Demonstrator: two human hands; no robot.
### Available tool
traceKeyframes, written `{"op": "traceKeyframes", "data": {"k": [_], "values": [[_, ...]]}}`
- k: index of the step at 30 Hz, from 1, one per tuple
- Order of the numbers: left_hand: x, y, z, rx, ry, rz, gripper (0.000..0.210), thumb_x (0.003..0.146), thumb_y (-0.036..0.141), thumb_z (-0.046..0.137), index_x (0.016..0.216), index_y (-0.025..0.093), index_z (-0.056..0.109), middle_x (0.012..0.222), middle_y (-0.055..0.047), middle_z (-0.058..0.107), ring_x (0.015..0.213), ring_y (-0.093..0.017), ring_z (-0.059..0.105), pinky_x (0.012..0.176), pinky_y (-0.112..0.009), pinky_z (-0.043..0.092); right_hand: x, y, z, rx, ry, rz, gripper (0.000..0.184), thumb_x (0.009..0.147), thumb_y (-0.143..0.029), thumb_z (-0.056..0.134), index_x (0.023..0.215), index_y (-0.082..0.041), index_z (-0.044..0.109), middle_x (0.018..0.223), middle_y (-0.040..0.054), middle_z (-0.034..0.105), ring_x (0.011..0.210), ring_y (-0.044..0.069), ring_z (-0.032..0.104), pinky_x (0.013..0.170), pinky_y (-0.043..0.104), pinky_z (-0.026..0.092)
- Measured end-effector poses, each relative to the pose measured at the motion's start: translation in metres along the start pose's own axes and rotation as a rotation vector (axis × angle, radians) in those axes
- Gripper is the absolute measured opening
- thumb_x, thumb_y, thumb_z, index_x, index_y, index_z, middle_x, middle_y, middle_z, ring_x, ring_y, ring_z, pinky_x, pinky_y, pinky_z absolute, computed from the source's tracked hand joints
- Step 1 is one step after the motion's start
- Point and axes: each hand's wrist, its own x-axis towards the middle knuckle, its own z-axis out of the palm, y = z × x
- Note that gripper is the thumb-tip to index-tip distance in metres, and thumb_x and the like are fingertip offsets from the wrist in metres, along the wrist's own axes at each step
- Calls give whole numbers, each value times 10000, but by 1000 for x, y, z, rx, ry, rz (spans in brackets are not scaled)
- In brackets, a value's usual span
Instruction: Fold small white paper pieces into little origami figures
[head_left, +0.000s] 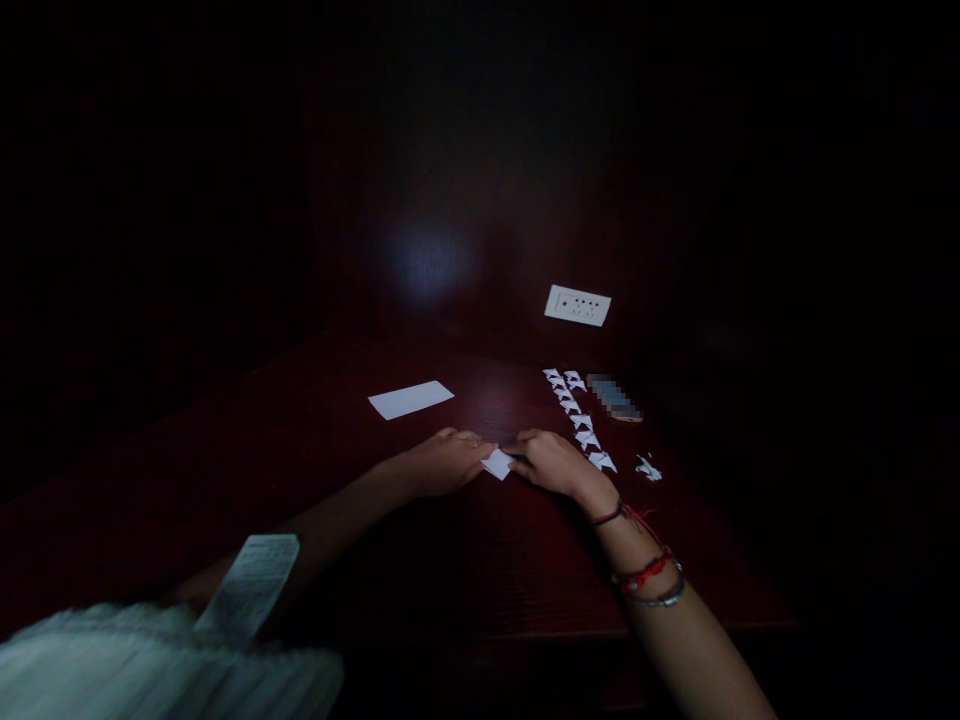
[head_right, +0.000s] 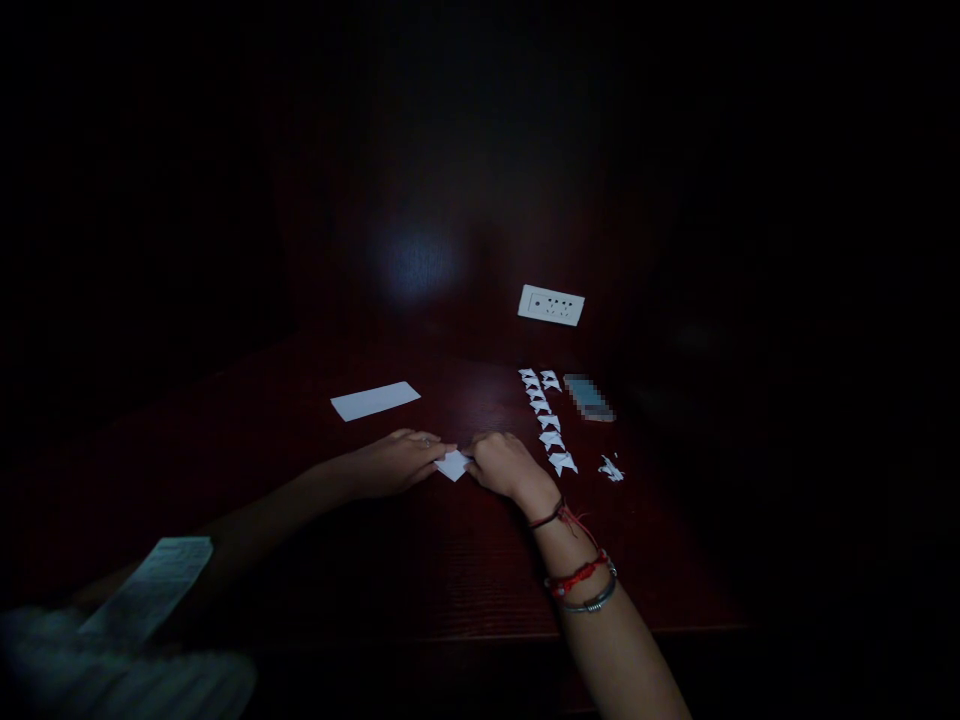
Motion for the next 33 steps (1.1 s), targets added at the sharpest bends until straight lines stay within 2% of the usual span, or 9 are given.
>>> {"op": "traceKeyframes", "data": {"k": [4, 8, 14, 17, 21, 26, 29, 33], "values": [[-1, 1, -1, 4, -15, -6, 328, 818, 267, 311, 1138, 211, 349, 1103, -64, 464, 1007, -189, 391, 828, -309, 244, 1, -2, -1, -68, -15, -69, 266, 768, -300, 388, 958, -217, 556, 853, 51, 547, 765, 140, 526, 657, 223, 370], [-1, 2, -3, 6, -3, -1, 298, 812, 247, 318, 1098, 201, 387, 1061, -63, 491, 975, -187, 414, 811, -307, 262, 3, -9, -3, -99, -48, 3, 274, 764, -300, 385, 953, -195, 555, 879, 63, 541, 786, 154, 524, 650, 227, 369], [-1, 5, -5, 76, 5, -20, 316, 816, 243, 299, 1125, 204, 355, 1030, -62, 511, 938, -190, 435, 789, -328, 280, -1, -15, -19, -147, -218, 128, 277, 758, -271, 399, 967, -173, 552, 944, 77, 546, 895, 156, 498, 732, 217, 353], [-2, 6, -6, 77, 9, -17, 316, 819, 245, 289, 1126, 210, 353, 1018, -56, 519, 931, -189, 438, 787, -335, 281, -3, -14, -24, -139, -245, 142, 264, 744, -248, 421, 959, -189, 564, 943, 66, 559, 908, 157, 496, 737, 213, 352], [-1, 5, -5, 20, 43, -33, 289, 823, 268, 282, 1090, 220, 382, 992, -41, 524, 914, -189, 442, 774, -331, 289, -2, -9, -20, -53, -197, 152, 246, 745, -237, 427, 931, -202, 585, 929, 53, 574, 890, 143, 507, 736, 198, 350], [1, 5, -2, -113, 97, -104, 211, 807, 300, 316, 937, 223, 463, 883, -16, 535, 867, -178, 449, 738, -300, 310, 5, 3, 0, 117, -15, 119, 255, 717, -266, 477, 938, -187, 576, 898, 52, 588, 844, 135, 522, 720, 203, 362], [1, 5, 0, -208, 117, -154, 208, 762, 311, 393, 948, 236, 447, 885, -6, 521, 862, -176, 444, 724, -286, 321, 9, 10, 11, 213, 25, 99, 189, 702, -231, 500, 849, -178, 606, 821, 46, 605, 770, 119, 538, 689, 201, 371], [2, 4, 3, -268, 135, -169, 226, 753, 320, 398, 963, 251, 443, 913, -1, 511, 884, -181, 429, 753, -302, 309, 15, 13, 20, 310, 81, 123, 124, 665, -189, 535, 756, -158, 613, 733, 35, 608, 671, 101, 536, 630, 195, 374]]}}
